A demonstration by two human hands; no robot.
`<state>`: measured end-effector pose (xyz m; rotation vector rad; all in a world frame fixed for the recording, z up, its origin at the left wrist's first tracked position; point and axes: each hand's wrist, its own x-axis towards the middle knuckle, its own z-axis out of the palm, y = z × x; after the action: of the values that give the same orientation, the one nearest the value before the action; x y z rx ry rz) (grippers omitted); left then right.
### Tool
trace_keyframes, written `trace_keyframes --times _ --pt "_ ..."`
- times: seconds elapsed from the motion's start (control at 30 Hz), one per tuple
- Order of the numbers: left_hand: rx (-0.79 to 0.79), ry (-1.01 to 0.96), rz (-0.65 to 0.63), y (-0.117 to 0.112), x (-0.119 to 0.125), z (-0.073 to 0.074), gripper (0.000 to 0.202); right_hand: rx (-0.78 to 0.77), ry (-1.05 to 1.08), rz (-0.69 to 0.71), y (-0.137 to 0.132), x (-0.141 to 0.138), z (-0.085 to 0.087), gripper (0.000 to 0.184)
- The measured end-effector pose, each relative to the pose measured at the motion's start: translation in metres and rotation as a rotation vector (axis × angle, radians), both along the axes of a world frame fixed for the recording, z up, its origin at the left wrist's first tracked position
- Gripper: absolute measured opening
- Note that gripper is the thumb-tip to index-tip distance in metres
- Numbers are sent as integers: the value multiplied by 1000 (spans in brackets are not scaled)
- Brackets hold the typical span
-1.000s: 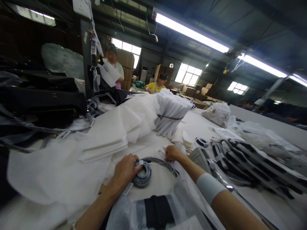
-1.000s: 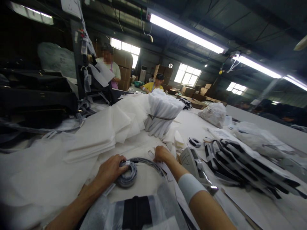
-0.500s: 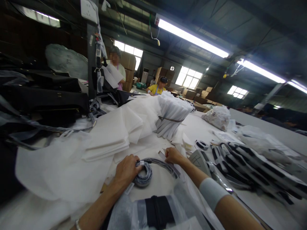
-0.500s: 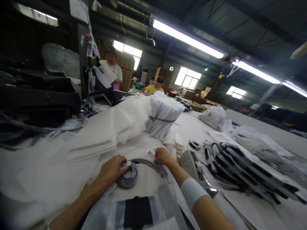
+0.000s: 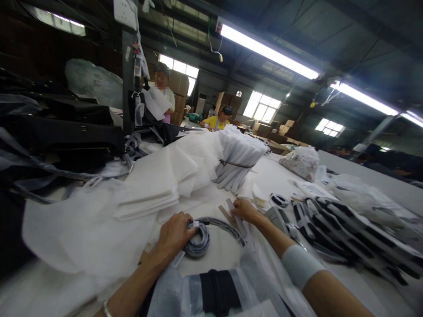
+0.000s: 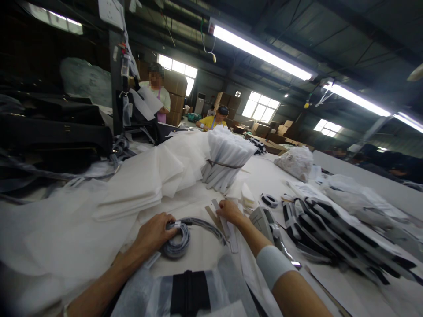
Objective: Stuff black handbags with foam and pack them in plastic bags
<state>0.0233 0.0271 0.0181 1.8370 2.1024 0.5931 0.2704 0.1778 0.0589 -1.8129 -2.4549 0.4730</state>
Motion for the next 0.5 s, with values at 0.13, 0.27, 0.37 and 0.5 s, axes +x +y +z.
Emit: trace_keyframes --times 0.13,0.27,0.37,0.5 --pt "-6 -1 -7 -1 -1 -1 27 78 72 -13 -1 8 14 12" --pt "-1 8 -11 -1 0 -1 25 111 217 -17 -15 4 28 19" --pt "-5 15 -2 -1 1 1 23 44 389 47 -42 -15 31 20" --pt "4 30 9 -2 2 3 20 -139 902 205 -90 -46 23 33"
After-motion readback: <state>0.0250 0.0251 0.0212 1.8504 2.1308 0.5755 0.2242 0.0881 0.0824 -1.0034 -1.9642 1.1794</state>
